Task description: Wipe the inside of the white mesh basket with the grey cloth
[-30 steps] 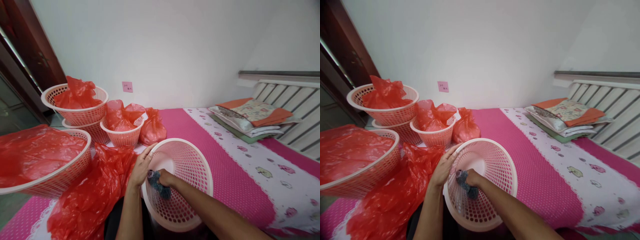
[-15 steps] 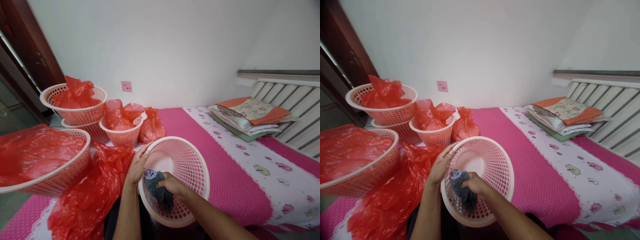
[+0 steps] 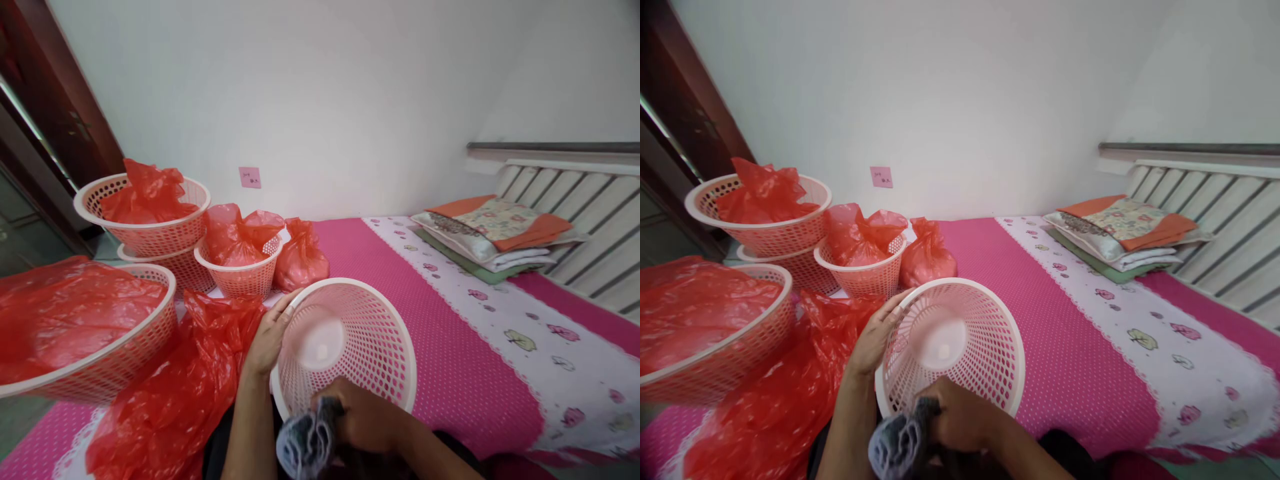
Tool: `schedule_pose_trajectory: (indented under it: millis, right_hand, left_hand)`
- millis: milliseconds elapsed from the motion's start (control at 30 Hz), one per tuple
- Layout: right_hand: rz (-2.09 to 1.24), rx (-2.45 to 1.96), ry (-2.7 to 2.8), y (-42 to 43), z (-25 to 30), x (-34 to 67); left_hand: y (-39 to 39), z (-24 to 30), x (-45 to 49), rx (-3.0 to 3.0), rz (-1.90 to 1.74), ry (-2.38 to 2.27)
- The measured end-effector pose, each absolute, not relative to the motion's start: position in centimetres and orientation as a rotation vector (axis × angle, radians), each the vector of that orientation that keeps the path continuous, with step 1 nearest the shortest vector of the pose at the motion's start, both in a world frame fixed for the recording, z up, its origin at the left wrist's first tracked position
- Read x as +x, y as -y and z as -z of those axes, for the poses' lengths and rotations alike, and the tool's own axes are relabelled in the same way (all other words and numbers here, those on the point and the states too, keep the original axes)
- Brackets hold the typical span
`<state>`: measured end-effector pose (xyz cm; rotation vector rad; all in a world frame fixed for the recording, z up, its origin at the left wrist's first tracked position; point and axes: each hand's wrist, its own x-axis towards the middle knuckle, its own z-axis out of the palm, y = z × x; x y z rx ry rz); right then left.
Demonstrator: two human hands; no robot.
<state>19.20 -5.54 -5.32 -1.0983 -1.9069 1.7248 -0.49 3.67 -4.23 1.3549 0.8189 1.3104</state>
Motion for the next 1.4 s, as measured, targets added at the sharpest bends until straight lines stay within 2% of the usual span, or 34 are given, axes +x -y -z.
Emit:
schedule_pose_trajectory:
  millis: [67, 167, 333, 400, 467, 600, 767, 1233, 1300, 1400]
  right_hand:
    - [-1.542, -1.197, 2.201, 6.9, 4.5, 20.2]
    - [-1.002, -1.490, 2.469, 8.7, 3.6, 22.0]
    - [-0.356, -1.813, 2.261, 9.1, 1.3, 26.1]
    - [-0.099, -1.759, 2.191, 9.0, 1.2, 27.4]
    - [0.000, -1.637, 2.202, 9.4, 2.3, 28.0]
    - [-0.237, -1.467, 2.446, 11.2, 7.6, 27.6]
    - [-0.112, -1.317, 2.622, 11.5, 12.1, 26.8]
    - [-0.269, -1.537, 2.517, 10.4, 8.9, 22.7]
    - [-0.404, -1.583, 2.473, 10.3, 8.3, 22.4]
    - [-0.777, -1.473, 2.397, 9.5, 6.6, 23.0]
  left_hand:
    - [-3.7, 4.5, -0.5, 1.358, -1.304, -0.821]
    - [-3.8, 4.9, -0.4, 1.362, -1.294, -0.813]
    - [-3.9, 4.9, -0.1, 1.349, -1.321, -0.813]
    - [-3.9, 4.8, -0.1, 1.344, -1.329, -0.805]
    - [-3.9, 4.7, -0.1, 1.348, -1.332, -0.808]
    - [-3.8, 4.6, -0.2, 1.354, -1.323, -0.820]
    - [-3.9, 4.2, 0.1, 1.379, -1.341, -0.845]
    - [-4.2, 5.3, 0.4, 1.379, -1.391, -0.876]
    - [-4.3, 5.4, 1.1, 1.363, -1.391, -0.890]
    - [-4.1, 5.2, 1.7, 1.353, -1.318, -0.817]
